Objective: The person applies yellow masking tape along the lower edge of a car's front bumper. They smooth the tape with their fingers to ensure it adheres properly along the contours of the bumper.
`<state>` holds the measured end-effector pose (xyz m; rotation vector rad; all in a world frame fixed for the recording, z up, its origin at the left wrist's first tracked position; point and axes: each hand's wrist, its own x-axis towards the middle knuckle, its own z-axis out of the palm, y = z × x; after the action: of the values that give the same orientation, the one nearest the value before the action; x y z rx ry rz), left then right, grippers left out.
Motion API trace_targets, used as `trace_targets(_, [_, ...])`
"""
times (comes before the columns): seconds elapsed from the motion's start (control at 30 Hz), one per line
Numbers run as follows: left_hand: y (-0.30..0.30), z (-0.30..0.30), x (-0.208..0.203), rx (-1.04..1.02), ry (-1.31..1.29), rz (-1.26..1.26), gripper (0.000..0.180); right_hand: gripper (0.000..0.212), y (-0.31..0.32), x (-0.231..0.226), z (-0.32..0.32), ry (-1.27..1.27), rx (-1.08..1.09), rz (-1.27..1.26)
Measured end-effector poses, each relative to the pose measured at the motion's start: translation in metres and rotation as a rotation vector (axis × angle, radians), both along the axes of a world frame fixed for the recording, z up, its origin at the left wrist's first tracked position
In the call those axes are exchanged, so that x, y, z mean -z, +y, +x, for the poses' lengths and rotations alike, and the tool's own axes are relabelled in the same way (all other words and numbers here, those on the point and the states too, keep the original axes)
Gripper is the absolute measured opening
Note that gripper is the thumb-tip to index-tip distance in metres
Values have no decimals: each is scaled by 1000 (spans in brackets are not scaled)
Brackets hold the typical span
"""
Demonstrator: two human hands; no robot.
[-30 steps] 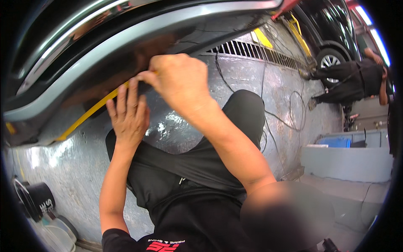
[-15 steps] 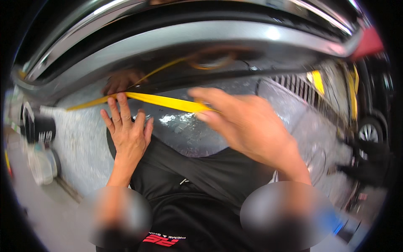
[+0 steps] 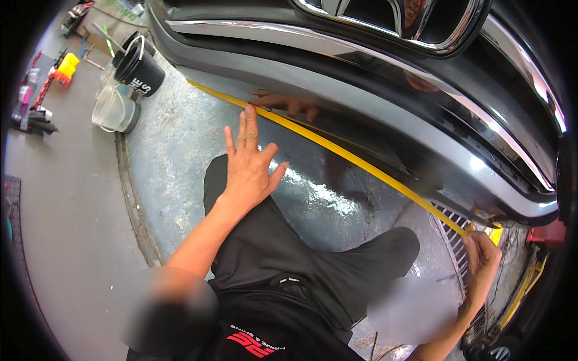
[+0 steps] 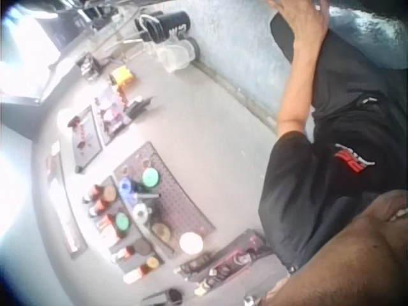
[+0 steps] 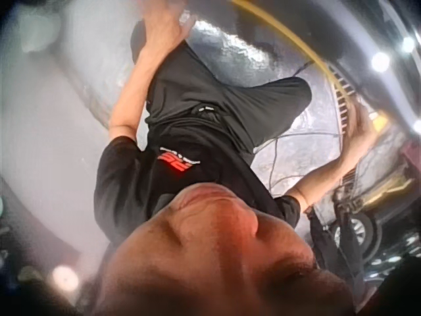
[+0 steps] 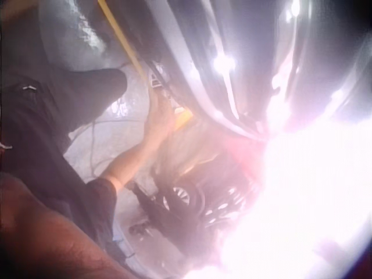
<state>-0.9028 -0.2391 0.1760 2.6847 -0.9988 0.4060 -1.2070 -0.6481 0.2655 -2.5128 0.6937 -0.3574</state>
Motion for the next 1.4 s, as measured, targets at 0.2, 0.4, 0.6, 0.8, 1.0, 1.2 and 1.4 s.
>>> trace_targets(0.2, [-10,-9,-3,-18,50,-30,34,17,-3,4,-5,15,108,76])
trace_targets(0.4, [-7,-15,-16,2,-5,-44,45,24,-10,13,9,-70,90,-55])
trace_targets(0.6, [-31,-44,-15,310,-119,-52,87,27,-5,10,10,-45,185,-2])
trace_targets(0.8, [-36,-39,12,212,-160,-138,100,25,1,9,-5,-105,117,91])
trace_targets(1.0, [-53,-31,31,42,-237,-223,109,26,4,10,-26,-157,3,138])
trace_targets(1.2, [-74,-39,47,-106,-226,-280,111,28,4,2,-28,-209,-48,-85])
trace_targets(1.4, [-84,-43,51,-152,-211,-308,114,32,-14,21,7,-257,118,-59])
